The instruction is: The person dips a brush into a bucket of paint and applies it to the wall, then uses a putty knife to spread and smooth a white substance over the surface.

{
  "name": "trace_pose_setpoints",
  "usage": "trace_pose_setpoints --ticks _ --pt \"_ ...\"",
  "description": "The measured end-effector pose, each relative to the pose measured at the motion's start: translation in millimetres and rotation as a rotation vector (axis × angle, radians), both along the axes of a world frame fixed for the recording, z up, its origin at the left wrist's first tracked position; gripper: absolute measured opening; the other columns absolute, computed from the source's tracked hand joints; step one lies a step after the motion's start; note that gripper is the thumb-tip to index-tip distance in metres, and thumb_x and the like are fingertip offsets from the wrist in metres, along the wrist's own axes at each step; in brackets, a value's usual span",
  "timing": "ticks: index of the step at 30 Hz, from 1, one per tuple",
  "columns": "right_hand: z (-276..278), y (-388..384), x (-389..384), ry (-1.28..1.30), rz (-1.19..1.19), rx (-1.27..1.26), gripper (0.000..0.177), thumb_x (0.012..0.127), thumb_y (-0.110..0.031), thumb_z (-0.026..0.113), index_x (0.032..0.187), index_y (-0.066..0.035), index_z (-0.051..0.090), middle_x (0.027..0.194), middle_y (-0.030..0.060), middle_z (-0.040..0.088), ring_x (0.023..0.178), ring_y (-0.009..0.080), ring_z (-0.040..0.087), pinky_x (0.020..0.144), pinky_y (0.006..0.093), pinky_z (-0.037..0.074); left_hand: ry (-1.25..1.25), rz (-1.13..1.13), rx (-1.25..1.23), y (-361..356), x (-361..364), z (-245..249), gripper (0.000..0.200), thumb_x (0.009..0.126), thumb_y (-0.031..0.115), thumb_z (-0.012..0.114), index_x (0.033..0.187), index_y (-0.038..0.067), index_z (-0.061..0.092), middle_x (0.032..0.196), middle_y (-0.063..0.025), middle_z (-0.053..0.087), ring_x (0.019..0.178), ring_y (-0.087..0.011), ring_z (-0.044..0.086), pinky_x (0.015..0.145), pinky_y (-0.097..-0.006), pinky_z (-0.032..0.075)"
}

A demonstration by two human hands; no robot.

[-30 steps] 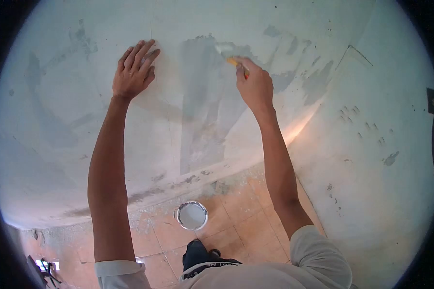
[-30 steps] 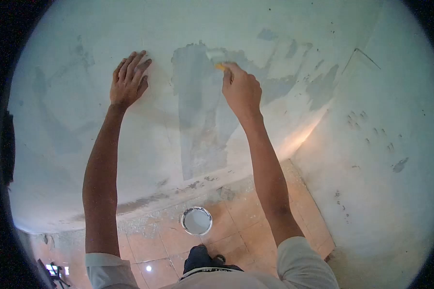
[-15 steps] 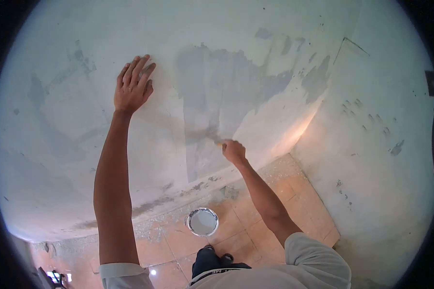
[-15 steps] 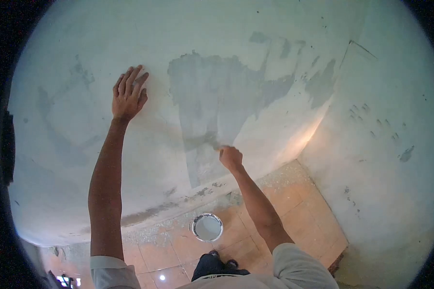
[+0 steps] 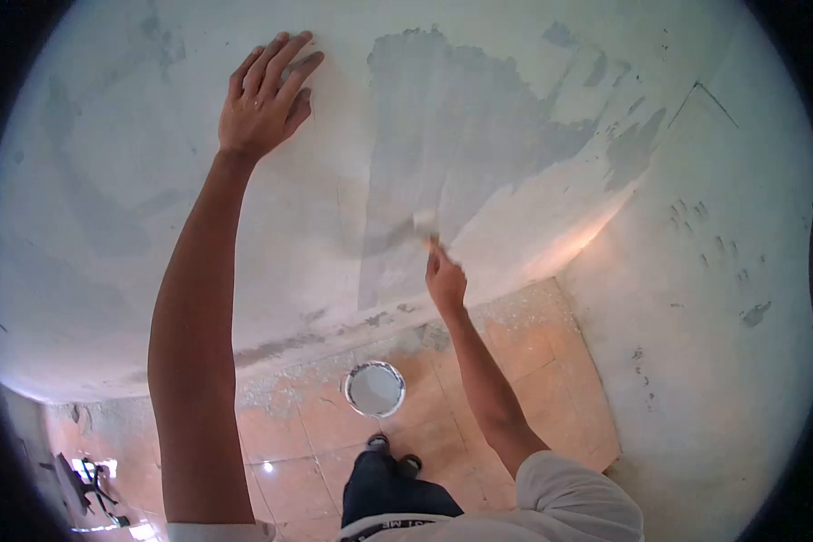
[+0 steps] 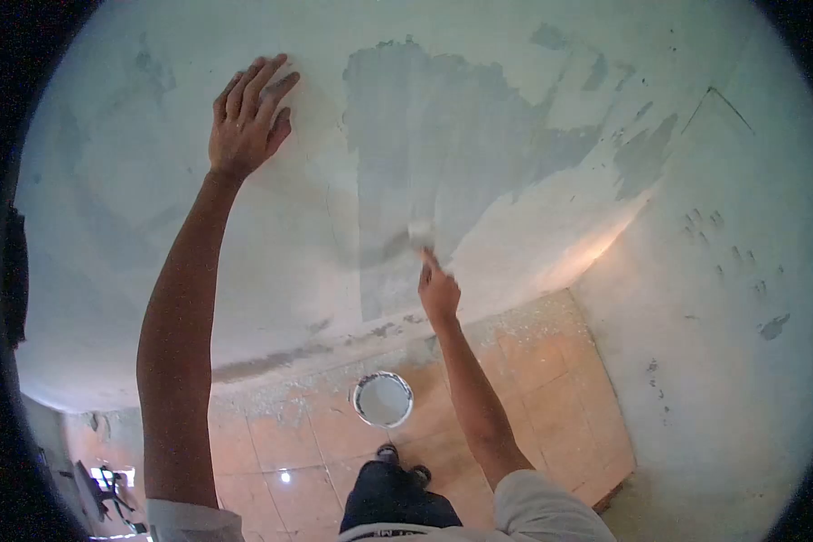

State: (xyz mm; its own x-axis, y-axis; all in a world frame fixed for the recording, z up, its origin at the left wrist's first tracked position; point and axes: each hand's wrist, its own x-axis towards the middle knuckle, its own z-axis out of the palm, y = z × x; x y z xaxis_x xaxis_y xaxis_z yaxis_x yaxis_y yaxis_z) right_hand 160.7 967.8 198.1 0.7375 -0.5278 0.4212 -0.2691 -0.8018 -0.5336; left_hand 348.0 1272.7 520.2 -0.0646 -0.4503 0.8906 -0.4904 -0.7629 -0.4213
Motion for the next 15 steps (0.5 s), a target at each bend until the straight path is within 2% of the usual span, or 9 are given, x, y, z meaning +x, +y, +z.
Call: trace_pose_setpoints --ticks 2,5,6,8,10,11,12,14,15 --pt "-91.9 -21.5 -6.9 0.237 0.024 -0.065 0.031 0.102 -0.029 0.065 0.130 -0.028 0.076 0.093 0.0158 0.078 0.088 0.0405 0.074 0.081 0.0530 0.060 0.032 0.027 -0.002 -2.6 -3.4 -1.5 0.050 0.096 0.025 0.065 0.146 0.031 0.058 0.162 0.0088 0.046 0.149 -0.0154 0.045 0.124 -0.0402 0.037" --pt "-79.1 -13.7 -24.4 0.118 -0.028 0.094 0.032 0.102 -0.031 0.063 0.131 -0.026 0.075 0.092 0.0185 0.078 0.087 0.0414 0.075 0.080 0.0561 0.060 0.008 0.019 -0.016 -6.1 2.5 -3.0 0.049 0.097 0.024 0.063 0.145 0.031 0.059 0.162 0.0081 0.047 0.150 -0.0158 0.044 0.125 -0.0399 0.035" --pt "-48.2 -14.6 -25.2 0.016 0.001 0.041 0.032 0.103 -0.029 0.062 0.132 -0.025 0.074 0.095 0.0181 0.078 0.085 0.0419 0.074 0.079 0.0538 0.061 0.011 0.066 -0.002 -5.9 0.9 -3.3 0.047 0.097 0.025 0.063 0.144 0.031 0.060 0.161 0.0072 0.048 0.150 -0.0161 0.042 0.125 -0.0398 0.034" --pt "67.8 -1.1 -28.8 -0.133 -0.018 0.069 0.032 0.103 -0.026 0.062 0.133 -0.024 0.074 0.095 0.0183 0.077 0.083 0.0421 0.074 0.077 0.0515 0.061 0.043 0.089 0.024 -3.8 -1.1 -5.6 0.050 0.098 0.026 0.063 0.148 0.032 0.056 0.164 0.0067 0.044 0.152 -0.0167 0.040 0.126 -0.0410 0.033" --pt "188.7 15.8 -36.6 -0.324 0.012 0.038 0.032 0.104 -0.021 0.063 0.133 -0.024 0.074 0.082 0.0175 0.074 0.071 0.0394 0.072 0.064 0.0462 0.057 0.065 0.124 0.039 -4.0 1.5 -1.9 0.054 0.100 0.027 0.063 0.152 0.032 0.051 0.166 0.0061 0.040 0.154 -0.0172 0.038 0.128 -0.0422 0.031" --pt "229.1 18.6 -31.2 -0.481 0.072 -0.030 0.033 0.104 -0.018 0.063 0.135 -0.022 0.073 0.081 0.0181 0.073 0.069 0.0371 0.071 0.062 0.0413 0.055 0.062 0.128 0.033 -4.0 2.5 -3.1 0.054 0.100 0.028 0.063 0.152 0.032 0.051 0.167 0.0065 0.039 0.154 -0.0170 0.037 0.128 -0.0420 0.031" --pt "262.4 20.8 -24.7 -0.635 0.130 -0.099 0.034 0.104 -0.016 0.064 0.137 -0.020 0.072 0.080 0.0188 0.072 0.068 0.0349 0.070 0.060 0.0365 0.053 0.062 0.131 0.030 -3.8 2.3 -3.8 0.054 0.099 0.029 0.063 0.152 0.033 0.052 0.167 0.0069 0.037 0.155 -0.0168 0.036 0.128 -0.0417 0.030" --pt "320.1 29.2 -16.0 -0.644 0.174 -0.177 0.032 0.104 -0.016 0.063 0.134 -0.017 0.073 0.080 0.0207 0.071 0.068 0.0366 0.069 0.061 0.0383 0.054 0.060 0.118 0.034 -3.7 0.8 -2.4 0.054 0.099 0.029 0.063 0.152 0.033 0.052 0.168 0.0070 0.037 0.155 -0.0167 0.035 0.129 -0.0416 0.030" --pt "322.9 29.5 -4.1 -0.641 0.171 -0.173 0.032 0.104 -0.016 0.063 0.134 -0.017 0.073 0.080 0.0207 0.071 0.068 0.0366 0.069 0.061 0.0383 0.054 0.062 0.110 0.029 -4.2 0.7 -2.8 0.053 0.099 0.029 0.063 0.151 0.033 0.053 0.168 0.0072 0.037 0.155 -0.0166 0.035 0.129 -0.0414 0.030"
